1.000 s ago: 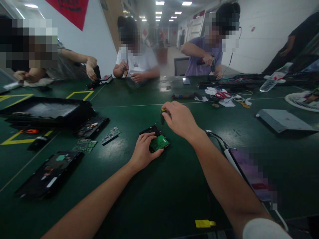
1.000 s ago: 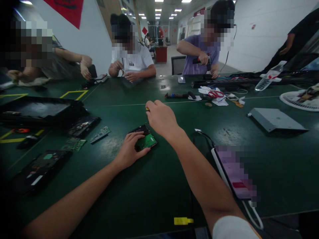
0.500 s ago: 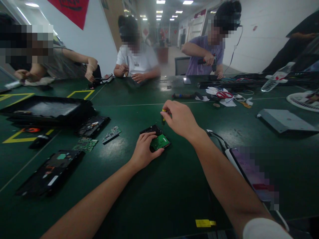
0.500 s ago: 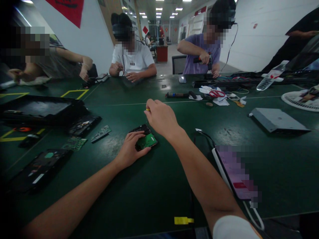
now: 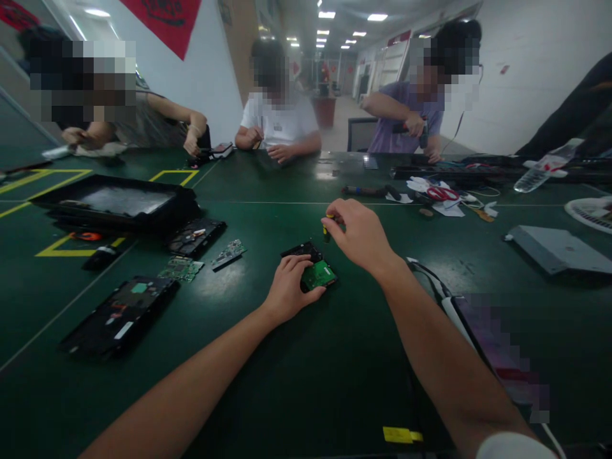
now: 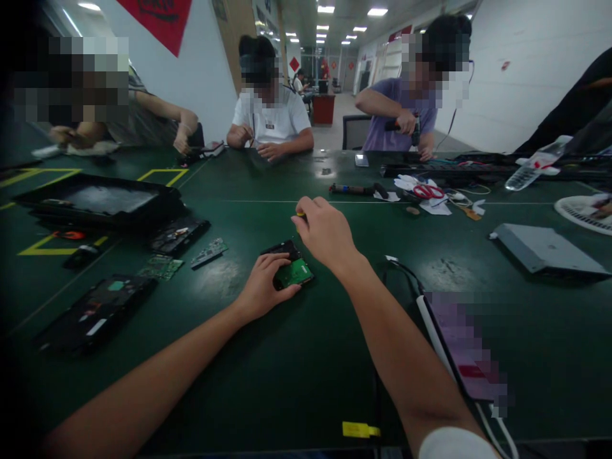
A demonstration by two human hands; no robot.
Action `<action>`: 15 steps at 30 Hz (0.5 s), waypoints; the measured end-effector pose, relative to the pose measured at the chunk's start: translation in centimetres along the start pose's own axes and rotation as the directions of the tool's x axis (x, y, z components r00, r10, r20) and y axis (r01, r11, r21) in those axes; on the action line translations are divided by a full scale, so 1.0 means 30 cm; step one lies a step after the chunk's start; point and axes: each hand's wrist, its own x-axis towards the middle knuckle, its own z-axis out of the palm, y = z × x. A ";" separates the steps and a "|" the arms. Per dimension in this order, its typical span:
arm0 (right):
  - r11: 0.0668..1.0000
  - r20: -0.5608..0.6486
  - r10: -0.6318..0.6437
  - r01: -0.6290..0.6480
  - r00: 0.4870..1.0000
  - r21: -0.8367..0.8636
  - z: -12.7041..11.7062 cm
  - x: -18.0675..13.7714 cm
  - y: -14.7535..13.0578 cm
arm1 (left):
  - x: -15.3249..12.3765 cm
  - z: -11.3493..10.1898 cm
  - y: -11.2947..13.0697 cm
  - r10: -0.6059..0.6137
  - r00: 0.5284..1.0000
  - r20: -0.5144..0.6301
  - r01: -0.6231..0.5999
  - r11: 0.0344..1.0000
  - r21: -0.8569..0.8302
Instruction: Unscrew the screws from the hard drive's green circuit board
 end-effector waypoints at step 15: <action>0.974 -0.143 0.044 -0.011 0.989 0.225 0.103 -0.119 0.034 | -0.003 -0.016 -0.006 -0.010 1.000 0.017 0.010 0.999 -0.035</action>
